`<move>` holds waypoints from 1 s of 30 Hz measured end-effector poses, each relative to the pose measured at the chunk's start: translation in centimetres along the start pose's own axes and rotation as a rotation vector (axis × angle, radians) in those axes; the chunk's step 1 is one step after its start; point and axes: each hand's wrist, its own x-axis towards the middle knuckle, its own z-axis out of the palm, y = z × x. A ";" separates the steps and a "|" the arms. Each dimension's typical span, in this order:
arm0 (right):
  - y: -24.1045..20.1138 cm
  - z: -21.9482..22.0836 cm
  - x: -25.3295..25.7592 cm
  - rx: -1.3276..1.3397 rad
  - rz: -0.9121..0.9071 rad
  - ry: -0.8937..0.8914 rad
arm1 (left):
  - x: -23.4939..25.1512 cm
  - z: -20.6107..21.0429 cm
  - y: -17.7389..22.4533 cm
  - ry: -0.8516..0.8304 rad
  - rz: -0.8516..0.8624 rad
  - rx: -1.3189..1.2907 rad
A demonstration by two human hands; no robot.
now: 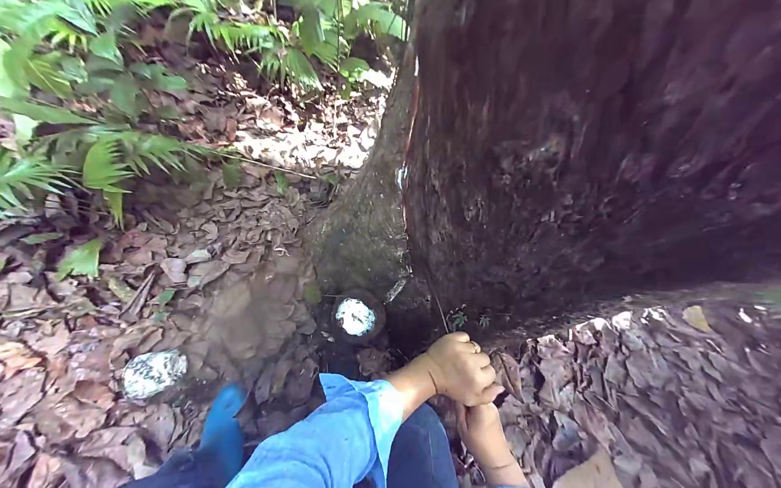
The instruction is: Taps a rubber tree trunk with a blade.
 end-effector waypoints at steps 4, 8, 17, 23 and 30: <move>-0.5 1.6 0.4 -0.030 0.086 -0.046 | -0.5 0.0 -1.2 -0.069 0.043 -0.005; 0.6 3.9 0.9 0.009 0.116 -0.046 | -1.0 0.6 -2.2 -0.122 0.051 0.024; 2.6 3.7 3.1 0.007 0.072 -0.041 | -0.1 1.7 -3.7 0.022 0.099 0.145; 2.4 4.0 4.7 0.063 0.060 -0.045 | 0.1 1.2 -4.3 0.068 0.081 0.242; 1.6 5.6 1.6 0.163 0.124 -0.092 | -1.6 0.5 -2.7 -0.196 0.032 0.161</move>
